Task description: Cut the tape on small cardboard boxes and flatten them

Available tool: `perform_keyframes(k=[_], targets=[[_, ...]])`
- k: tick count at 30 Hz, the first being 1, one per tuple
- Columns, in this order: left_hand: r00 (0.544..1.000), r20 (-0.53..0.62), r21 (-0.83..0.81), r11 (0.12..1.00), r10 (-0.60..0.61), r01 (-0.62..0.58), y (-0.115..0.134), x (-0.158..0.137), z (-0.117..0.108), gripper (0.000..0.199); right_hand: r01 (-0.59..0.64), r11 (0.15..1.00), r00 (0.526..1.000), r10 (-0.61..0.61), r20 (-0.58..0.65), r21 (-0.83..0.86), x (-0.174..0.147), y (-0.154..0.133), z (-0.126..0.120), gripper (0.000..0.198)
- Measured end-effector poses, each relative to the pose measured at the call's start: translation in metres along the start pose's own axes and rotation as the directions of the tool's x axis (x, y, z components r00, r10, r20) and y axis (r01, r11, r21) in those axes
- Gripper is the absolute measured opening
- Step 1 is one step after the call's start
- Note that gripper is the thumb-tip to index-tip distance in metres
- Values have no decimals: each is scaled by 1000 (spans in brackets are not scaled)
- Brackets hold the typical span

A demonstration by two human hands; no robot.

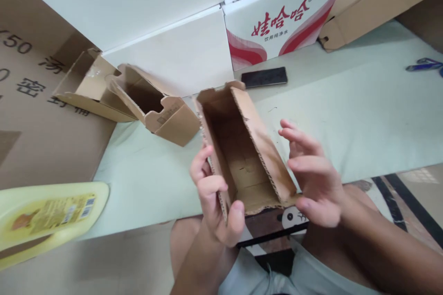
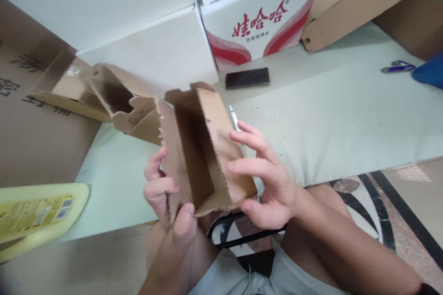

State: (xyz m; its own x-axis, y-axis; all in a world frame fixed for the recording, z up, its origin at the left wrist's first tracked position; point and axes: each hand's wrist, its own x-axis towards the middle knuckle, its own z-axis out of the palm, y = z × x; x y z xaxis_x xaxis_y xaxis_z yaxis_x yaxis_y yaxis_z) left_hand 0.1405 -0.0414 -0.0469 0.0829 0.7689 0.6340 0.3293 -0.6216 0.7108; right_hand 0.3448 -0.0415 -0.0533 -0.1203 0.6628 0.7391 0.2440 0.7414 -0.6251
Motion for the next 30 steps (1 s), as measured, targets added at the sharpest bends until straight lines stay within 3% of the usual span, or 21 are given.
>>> perform_keyframes(k=[3,5,10,13,17,20,23,27,30], targets=[[987,157,-97,995,36,-20,-2,3,-2,16,71,995,975,-55,215,-67,9,-8,-13,35],[984,167,-129,991,64,-43,-8,5,-2,17,113,989,967,-89,238,-93,10,-9,-17,35],[996,-15,-159,983,92,-93,-25,2,2,20,142,977,988,-149,-36,-159,4,3,-11,36],[987,-125,-154,981,97,-115,-24,1,5,20,138,966,982,-161,-94,-219,4,6,-8,29],[973,-152,-42,983,172,-180,-6,4,8,22,-94,949,991,59,-122,-300,6,0,-11,25],[982,-81,-7,985,172,-173,4,10,5,31,-195,970,981,191,-41,-148,7,-2,-11,28],[994,-76,-30,996,83,-86,-2,20,-8,35,-140,990,985,136,102,27,7,-1,-12,30],[948,-316,65,998,21,-1,-18,37,-34,24,-82,985,967,41,252,153,10,-1,-14,27],[926,-362,35,991,-109,131,-27,43,-47,27,-79,977,954,17,300,198,10,-3,-12,26]])
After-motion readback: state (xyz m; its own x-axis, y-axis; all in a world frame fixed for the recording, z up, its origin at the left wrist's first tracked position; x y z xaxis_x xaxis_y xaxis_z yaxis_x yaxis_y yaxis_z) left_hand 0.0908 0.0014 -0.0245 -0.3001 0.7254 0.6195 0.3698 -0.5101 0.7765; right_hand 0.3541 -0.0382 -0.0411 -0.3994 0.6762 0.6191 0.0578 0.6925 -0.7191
